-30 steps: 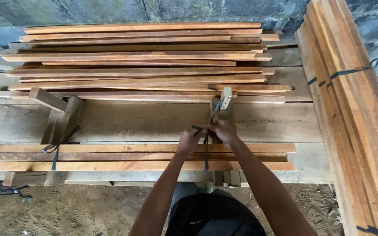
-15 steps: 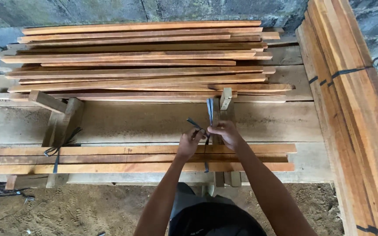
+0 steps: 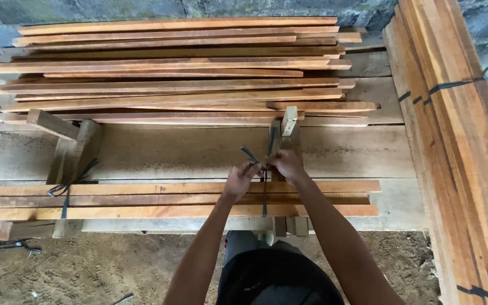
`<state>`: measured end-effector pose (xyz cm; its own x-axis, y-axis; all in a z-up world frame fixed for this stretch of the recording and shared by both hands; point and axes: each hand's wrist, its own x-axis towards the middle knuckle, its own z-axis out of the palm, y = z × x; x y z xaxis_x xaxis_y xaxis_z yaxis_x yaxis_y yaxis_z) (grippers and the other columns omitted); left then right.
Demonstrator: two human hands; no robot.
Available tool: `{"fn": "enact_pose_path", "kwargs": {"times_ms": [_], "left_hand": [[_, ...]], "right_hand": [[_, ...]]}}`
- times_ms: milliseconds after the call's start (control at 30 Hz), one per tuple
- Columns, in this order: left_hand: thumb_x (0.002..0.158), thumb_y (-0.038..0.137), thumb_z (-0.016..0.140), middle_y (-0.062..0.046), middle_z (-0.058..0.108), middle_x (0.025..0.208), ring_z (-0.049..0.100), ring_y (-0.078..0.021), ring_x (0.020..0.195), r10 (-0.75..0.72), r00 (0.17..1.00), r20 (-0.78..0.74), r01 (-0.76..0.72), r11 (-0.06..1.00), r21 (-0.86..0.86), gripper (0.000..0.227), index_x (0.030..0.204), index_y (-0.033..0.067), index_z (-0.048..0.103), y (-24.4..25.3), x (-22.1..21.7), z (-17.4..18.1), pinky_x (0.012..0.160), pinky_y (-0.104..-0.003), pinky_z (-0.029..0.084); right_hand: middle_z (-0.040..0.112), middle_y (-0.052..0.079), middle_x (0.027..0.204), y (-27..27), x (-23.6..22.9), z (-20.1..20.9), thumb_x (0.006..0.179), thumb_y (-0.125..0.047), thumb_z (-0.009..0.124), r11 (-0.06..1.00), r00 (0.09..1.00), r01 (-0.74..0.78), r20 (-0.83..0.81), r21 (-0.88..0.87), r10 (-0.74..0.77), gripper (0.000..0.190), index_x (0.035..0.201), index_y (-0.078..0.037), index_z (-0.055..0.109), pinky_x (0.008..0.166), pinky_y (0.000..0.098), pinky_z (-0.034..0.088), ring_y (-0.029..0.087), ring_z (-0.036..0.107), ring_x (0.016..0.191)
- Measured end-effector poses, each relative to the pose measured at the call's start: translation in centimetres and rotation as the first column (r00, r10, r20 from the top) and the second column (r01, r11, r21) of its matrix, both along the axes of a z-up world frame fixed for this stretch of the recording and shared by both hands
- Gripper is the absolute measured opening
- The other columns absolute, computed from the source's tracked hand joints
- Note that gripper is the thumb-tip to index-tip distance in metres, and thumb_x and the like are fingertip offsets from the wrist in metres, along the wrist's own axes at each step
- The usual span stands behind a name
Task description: Bundling small wooden planks together using plastic straps.
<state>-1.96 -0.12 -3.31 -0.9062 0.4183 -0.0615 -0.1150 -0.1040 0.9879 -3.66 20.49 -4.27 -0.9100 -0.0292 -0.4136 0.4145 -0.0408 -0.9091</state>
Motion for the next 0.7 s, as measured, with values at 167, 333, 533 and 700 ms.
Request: {"fn": "enact_pose_path", "kwargs": {"times_ms": [167, 333, 533, 700], "left_hand": [[0.105, 0.018, 0.062, -0.005, 0.075, 0.093, 0.071, -0.0133, 0.085, -0.008, 0.998, -0.070, -0.002, 0.991, -0.133, 0.023, 0.109, -0.0024, 0.071, 0.0, 0.3, 1.7, 0.077, -0.033, 0.057], [0.104, 0.019, 0.060, -0.005, 0.077, 0.097, 0.072, -0.0145, 0.087, 0.022, 0.997, -0.070, -0.036, 0.980, -0.196, 0.022, 0.112, 0.0000, 0.070, 0.6, 1.4, 2.9, 0.080, -0.032, 0.057], [0.098, 0.017, 0.067, -0.016, 0.077, 0.094, 0.074, -0.0273, 0.083, 0.085, 0.945, -0.317, -0.200, 0.914, -0.352, 0.018, 0.106, 0.0024, 0.073, 1.2, 3.7, 4.0, 0.075, -0.040, 0.057], [0.101, 0.016, 0.062, -0.019, 0.072, 0.096, 0.071, -0.0346, 0.089, 0.102, 0.914, -0.393, -0.241, 0.915, -0.324, 0.016, 0.104, 0.0018, 0.068, 0.7, 7.1, 5.6, 0.076, -0.045, 0.056]], "right_hand": [[0.072, 0.013, 0.078, -0.4, -0.2, 0.3, 0.092, -0.017, 0.078, 0.992, 0.996, 0.061, 0.055, 0.113, -0.067, 0.024, 0.085, 0.004, 0.070, 0.060, 0.0370, 0.054, 0.019, 0.067, 0.066], [0.072, 0.011, 0.074, -0.9, 0.0, 1.5, 0.092, -0.019, 0.079, 0.966, 0.996, 0.094, -0.026, 0.240, -0.091, 0.025, 0.082, 0.002, 0.070, 0.057, 0.0375, 0.052, 0.017, 0.065, 0.063], [0.070, 0.012, 0.069, -0.7, 0.3, 1.1, 0.092, -0.022, 0.080, 0.958, 0.995, 0.089, -0.071, 0.273, -0.072, 0.028, 0.079, 0.000, 0.070, 0.053, 0.0392, 0.053, 0.018, 0.066, 0.057], [0.072, 0.013, 0.074, -0.9, 0.6, 1.4, 0.093, -0.024, 0.078, 0.887, 0.987, 0.109, -0.157, 0.448, -0.042, 0.029, 0.081, 0.001, 0.070, 0.060, 0.0413, 0.053, 0.021, 0.069, 0.064]]}}
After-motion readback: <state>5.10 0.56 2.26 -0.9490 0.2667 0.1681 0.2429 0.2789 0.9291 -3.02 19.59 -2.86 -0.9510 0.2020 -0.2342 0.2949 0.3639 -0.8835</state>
